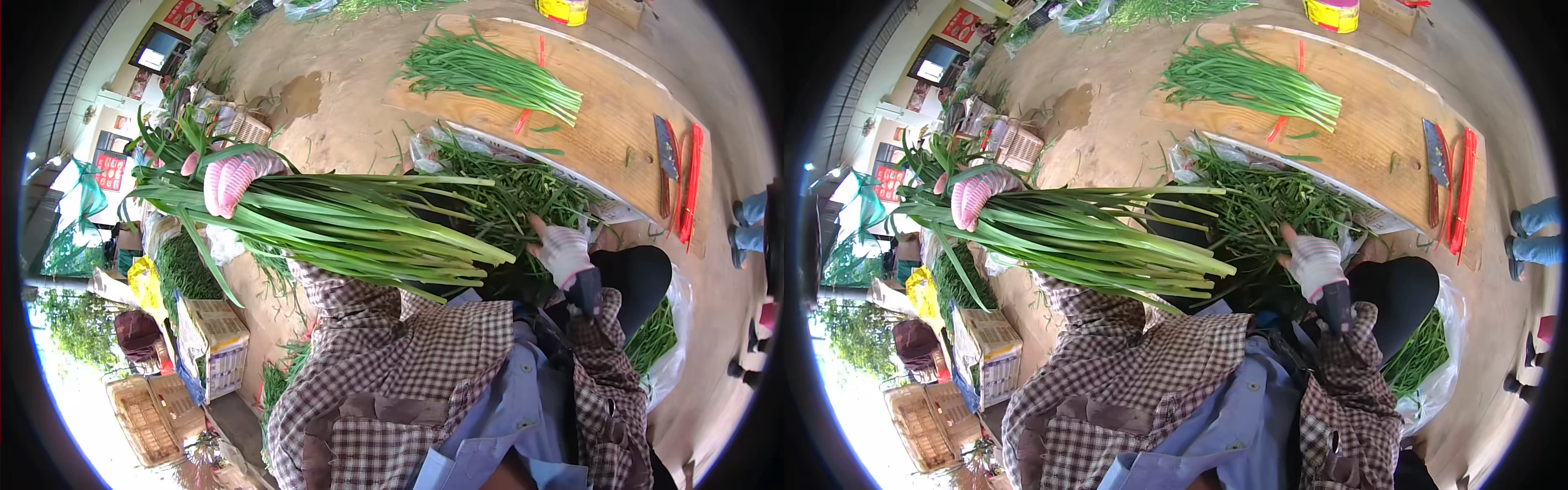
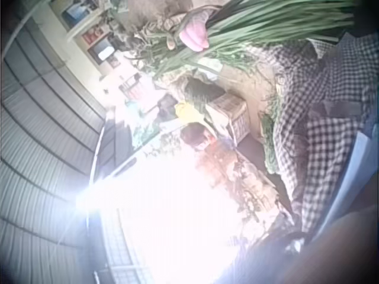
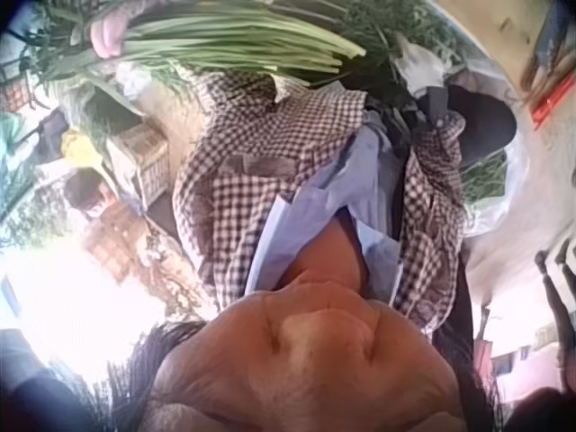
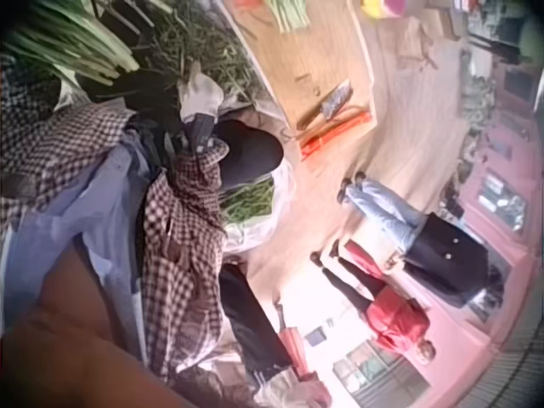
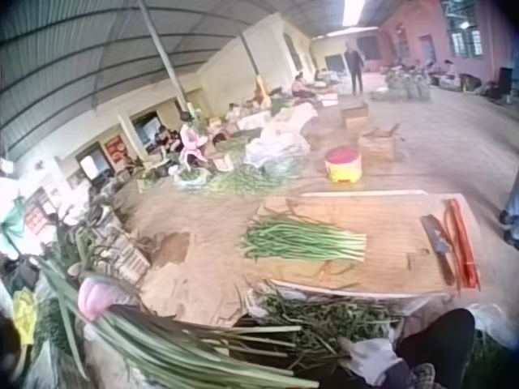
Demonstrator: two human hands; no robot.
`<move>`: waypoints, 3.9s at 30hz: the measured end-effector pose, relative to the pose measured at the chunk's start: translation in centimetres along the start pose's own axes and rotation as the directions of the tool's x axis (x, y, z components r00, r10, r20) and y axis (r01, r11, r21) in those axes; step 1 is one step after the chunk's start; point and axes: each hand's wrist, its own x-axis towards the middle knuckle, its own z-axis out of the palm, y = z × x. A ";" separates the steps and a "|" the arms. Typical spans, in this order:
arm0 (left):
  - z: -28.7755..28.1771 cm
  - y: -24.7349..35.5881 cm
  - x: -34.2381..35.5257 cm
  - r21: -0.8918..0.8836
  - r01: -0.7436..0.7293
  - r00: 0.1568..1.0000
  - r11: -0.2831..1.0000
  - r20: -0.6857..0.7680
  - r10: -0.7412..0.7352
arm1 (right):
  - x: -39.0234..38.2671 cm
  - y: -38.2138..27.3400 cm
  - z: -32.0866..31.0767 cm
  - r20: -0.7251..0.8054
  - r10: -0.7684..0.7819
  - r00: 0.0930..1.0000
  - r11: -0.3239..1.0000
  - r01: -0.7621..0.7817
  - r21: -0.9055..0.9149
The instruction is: Sorting and bundling green leafy vegetables using red ties.
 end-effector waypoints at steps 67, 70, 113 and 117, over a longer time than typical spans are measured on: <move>-0.4 2.4 0.6 0.379 0.079 0.985 0.922 -0.173 -0.014 | 2.6 3.5 -2.2 0.108 0.048 0.993 0.994 -0.036 -0.106; -1.3 0.7 1.4 0.355 0.107 0.977 0.929 -0.210 -0.033 | 1.8 -1.0 -8.5 -0.553 -0.209 0.807 0.870 0.412 0.272; -17.9 -32.1 1.5 0.135 0.923 0.298 0.360 -0.843 -0.448 | 2.2 12.6 -21.3 -0.834 0.344 0.432 0.828 0.279 0.486; -18.3 -32.1 2.3 0.178 0.916 0.251 0.359 -0.953 -0.167 | -3.0 9.6 -15.8 -0.942 0.035 0.333 0.984 0.154 0.091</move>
